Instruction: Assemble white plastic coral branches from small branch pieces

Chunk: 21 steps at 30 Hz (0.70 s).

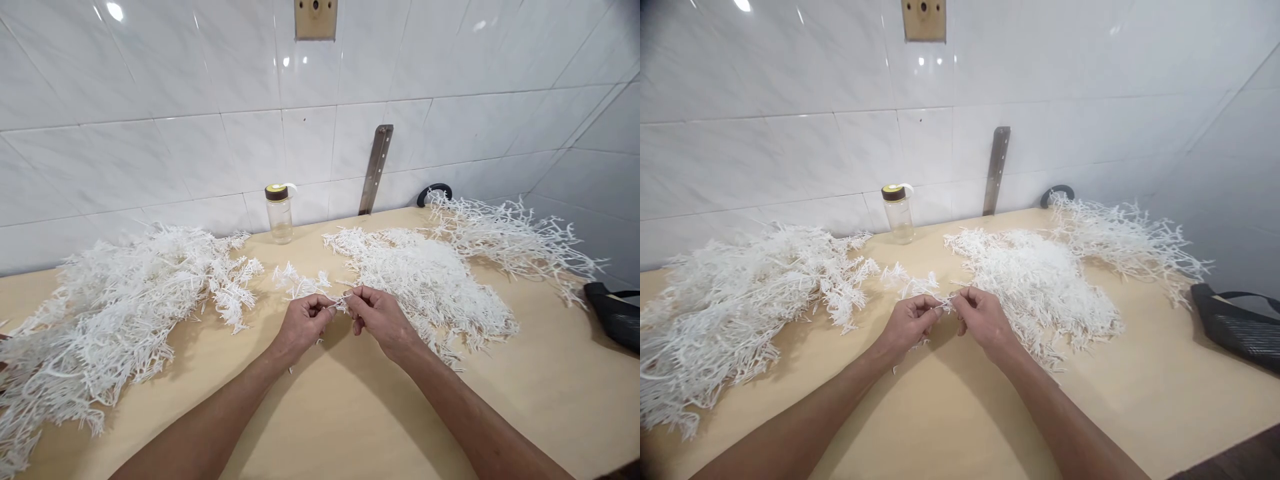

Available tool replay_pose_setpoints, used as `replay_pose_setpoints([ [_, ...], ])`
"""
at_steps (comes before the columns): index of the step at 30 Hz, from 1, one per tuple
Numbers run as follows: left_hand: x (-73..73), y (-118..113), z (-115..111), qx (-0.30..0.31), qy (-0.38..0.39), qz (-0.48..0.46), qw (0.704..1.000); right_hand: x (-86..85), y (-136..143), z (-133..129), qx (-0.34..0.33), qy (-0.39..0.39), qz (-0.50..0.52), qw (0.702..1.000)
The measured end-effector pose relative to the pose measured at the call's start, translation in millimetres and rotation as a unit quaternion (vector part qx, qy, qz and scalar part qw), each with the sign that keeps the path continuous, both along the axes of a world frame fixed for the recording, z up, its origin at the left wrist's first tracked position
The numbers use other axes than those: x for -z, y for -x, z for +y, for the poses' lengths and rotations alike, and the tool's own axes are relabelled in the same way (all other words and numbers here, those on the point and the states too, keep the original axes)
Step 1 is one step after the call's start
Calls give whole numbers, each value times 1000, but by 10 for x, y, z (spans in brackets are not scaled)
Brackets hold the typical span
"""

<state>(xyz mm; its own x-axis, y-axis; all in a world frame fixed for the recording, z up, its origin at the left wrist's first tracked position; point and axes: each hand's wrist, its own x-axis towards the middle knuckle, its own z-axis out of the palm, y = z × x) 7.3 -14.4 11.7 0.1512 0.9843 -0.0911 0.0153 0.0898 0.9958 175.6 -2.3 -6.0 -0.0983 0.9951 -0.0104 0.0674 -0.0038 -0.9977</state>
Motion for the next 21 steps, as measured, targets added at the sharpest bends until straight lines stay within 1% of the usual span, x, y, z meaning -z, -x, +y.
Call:
replay_pose_setpoints([
  [3,23,3,4,-6,-11,2,1000,-7,-3,-8,-15,-4,-4,1000],
  [7,84,16,17,-18,-20,-13,1000,-36,6,-30,-55,16,-8,998],
  [10,114,16,22,-23,-28,-25,999,-55,10,-32,-64,26,8,998],
  [16,81,12,6,-22,-19,-16,999,-24,8,4,-38,31,41,998],
  [21,96,5,6,-25,-15,4,1000,-10,25,-10,-15,0,9,1000],
])
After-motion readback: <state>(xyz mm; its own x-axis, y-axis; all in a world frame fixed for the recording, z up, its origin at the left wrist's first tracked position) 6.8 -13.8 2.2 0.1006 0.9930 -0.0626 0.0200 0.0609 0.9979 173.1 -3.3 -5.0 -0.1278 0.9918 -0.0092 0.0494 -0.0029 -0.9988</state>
